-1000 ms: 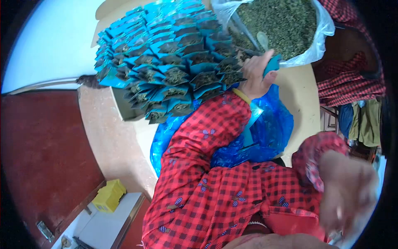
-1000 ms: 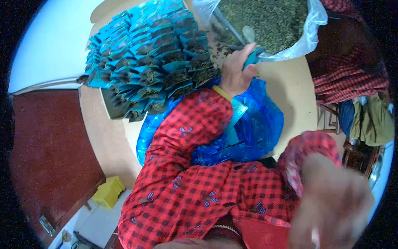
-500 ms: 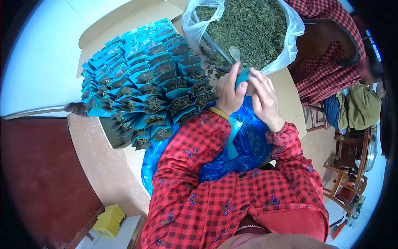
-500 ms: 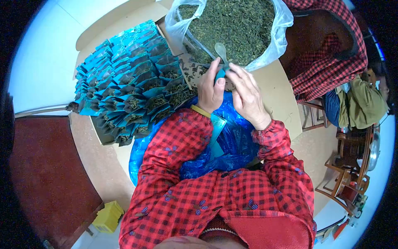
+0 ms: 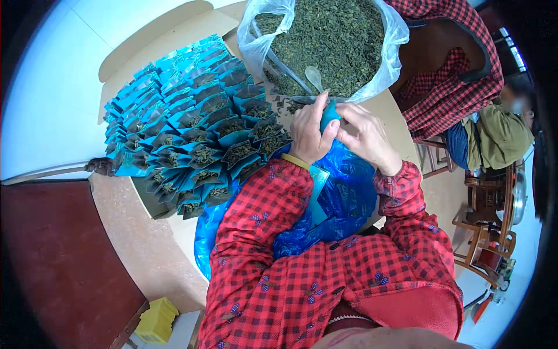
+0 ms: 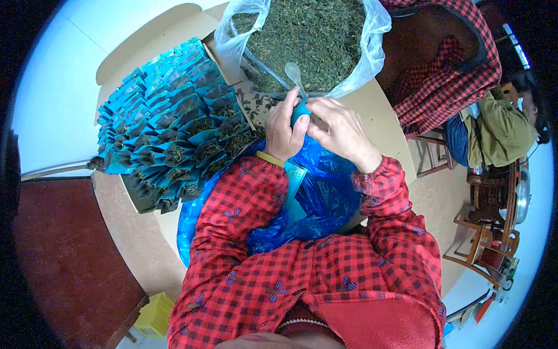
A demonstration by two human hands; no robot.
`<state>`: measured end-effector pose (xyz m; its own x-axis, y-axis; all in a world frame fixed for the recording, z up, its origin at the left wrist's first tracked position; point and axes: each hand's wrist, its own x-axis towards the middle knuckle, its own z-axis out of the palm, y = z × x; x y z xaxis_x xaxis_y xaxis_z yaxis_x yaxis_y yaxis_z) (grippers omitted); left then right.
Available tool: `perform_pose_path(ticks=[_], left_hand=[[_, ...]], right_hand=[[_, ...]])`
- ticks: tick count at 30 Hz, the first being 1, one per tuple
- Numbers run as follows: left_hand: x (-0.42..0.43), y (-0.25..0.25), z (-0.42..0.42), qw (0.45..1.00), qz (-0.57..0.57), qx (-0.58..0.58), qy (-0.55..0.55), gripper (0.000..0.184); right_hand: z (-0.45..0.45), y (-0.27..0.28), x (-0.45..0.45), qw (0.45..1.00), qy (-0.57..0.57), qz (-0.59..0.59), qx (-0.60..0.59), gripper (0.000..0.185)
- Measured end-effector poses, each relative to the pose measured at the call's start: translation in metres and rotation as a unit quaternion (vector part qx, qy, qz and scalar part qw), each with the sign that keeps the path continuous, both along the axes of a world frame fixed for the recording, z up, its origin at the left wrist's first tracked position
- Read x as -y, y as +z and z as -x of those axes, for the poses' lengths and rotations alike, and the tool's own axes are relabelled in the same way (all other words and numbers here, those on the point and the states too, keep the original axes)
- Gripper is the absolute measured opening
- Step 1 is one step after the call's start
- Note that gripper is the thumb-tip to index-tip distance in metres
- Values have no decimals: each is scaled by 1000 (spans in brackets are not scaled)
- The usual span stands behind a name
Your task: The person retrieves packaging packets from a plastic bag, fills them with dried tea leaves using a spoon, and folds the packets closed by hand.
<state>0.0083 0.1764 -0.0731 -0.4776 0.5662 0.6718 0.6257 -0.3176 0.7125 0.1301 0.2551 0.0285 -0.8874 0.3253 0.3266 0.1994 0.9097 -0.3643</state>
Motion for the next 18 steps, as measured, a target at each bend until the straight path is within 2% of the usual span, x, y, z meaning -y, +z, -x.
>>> perform_pose_path(ticks=[2,9,12,18], left_hand=[[0,0,0,1000,-3,-4,-2,58],[-2,2,1,999,-42,-11,-20,64],[0,3,-1,999,19,17,-30,69],[0,2,-3,998,28,47,-38,73]], right_hand=[[-3,1,-5,999,23,11,37,24],[-9,4,-10,998,31,40,40,23],[-10,4,-11,997,28,52,43,22],[-8,2,-20,995,51,75,51,26]])
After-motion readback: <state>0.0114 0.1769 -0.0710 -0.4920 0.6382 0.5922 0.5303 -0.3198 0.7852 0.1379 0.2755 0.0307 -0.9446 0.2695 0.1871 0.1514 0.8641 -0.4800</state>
